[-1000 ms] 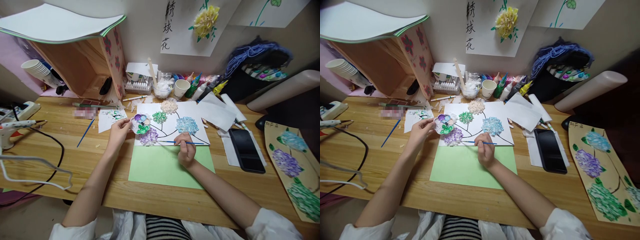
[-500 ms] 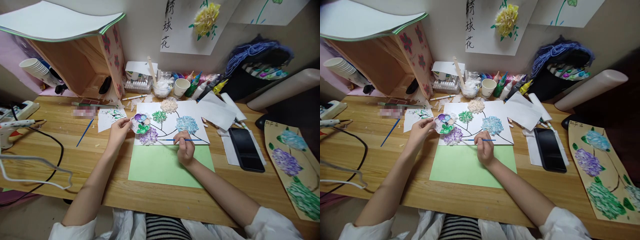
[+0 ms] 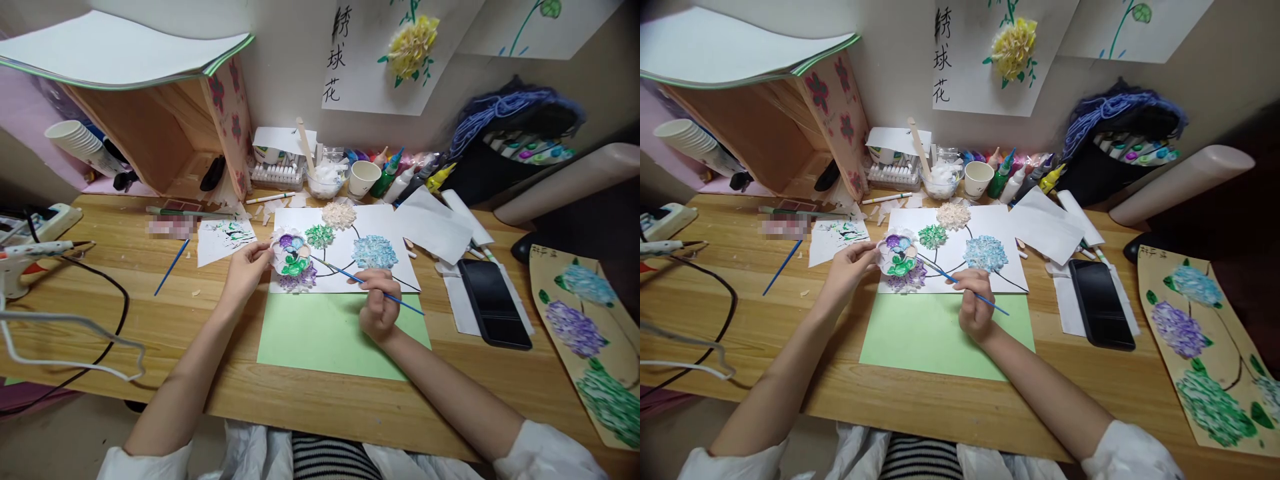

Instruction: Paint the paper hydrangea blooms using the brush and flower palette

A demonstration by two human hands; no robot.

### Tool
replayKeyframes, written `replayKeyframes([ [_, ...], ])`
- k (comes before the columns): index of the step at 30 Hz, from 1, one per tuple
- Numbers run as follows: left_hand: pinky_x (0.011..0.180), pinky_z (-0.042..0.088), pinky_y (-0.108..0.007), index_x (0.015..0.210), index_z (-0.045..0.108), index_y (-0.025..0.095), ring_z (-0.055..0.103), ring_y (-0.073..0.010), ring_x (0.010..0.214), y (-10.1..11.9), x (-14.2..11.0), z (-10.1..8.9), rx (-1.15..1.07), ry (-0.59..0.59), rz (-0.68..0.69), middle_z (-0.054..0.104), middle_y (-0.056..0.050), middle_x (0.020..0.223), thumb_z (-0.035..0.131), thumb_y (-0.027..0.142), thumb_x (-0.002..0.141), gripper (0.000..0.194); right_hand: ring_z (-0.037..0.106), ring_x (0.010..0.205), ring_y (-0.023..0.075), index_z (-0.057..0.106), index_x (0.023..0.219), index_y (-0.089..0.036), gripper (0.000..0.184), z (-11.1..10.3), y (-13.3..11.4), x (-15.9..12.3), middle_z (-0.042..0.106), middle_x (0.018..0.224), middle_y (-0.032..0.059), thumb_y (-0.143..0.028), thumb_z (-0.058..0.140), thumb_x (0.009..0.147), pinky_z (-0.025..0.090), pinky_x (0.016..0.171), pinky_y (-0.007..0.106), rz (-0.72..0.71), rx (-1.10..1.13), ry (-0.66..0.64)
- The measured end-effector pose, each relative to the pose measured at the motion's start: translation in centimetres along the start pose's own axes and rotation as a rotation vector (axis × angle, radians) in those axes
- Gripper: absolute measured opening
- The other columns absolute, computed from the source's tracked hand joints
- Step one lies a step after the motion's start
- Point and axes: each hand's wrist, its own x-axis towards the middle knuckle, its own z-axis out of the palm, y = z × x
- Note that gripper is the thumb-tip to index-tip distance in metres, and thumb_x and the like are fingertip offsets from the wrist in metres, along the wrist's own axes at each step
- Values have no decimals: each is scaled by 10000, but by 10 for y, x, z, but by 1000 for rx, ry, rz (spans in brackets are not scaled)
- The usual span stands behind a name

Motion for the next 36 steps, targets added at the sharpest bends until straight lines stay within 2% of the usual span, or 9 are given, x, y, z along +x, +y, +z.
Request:
replayKeyframes([
  [4,636,525,-260,841,664,140,636,-167,735,-1,-6,6,-2,-56,-13,687,-37,803,732,395,578,373,639,887,224,566,1003,-277,193,0,0,0,696,939,40,-218,399,925,479,769,424,-18,-48,-184],
  [9,649,527,-266,847,679,143,637,-169,750,-4,-9,9,-14,-108,-2,698,-46,837,740,398,589,368,633,934,217,575,1035,-268,222,1,-1,4,696,963,50,-189,397,928,500,788,412,25,-68,-312],
  [16,659,541,-272,858,685,145,647,-180,775,-6,-9,11,-8,-123,2,711,-61,877,740,409,607,369,621,936,218,575,1019,-264,220,1,0,3,690,965,54,-191,388,930,486,797,422,48,-69,-300],
  [19,646,536,-267,855,684,143,648,-181,761,-4,-7,9,8,-108,-5,708,-58,851,748,420,583,394,627,825,214,561,951,-257,201,0,-1,1,680,862,36,-226,363,933,464,753,421,22,-36,-159],
  [22,664,531,-267,841,677,141,650,-178,758,0,-1,0,-2,-38,-7,708,-50,820,746,403,564,387,565,629,183,523,809,-246,223,-2,-2,-1,600,678,4,-259,340,936,419,660,386,16,11,-47],
  [25,683,529,-266,840,680,138,647,-168,744,2,9,-11,-25,78,24,704,-39,797,734,364,558,366,493,561,169,481,732,-240,251,-3,-1,-4,518,590,-12,-257,332,933,371,617,363,10,31,-66],
  [28,676,523,-250,854,682,134,635,-142,701,2,16,-19,-27,151,34,688,-22,763,727,336,559,360,489,569,167,478,728,-234,247,-3,0,-6,504,586,-14,-239,333,927,352,625,357,-4,36,-93],
  [32,687,527,-242,845,676,136,641,-132,702,1,14,-17,-57,106,5,691,-21,769,737,312,547,351,500,590,169,487,752,-234,228,-1,1,-6,508,600,-16,-220,338,924,350,640,359,6,28,-104],
  [36,689,536,-248,833,669,135,652,-144,720,2,11,-12,-62,97,-11,697,-31,780,736,310,555,336,518,631,179,499,773,-235,226,1,2,-3,534,631,-5,-214,334,926,372,664,373,18,-21,-174],
])
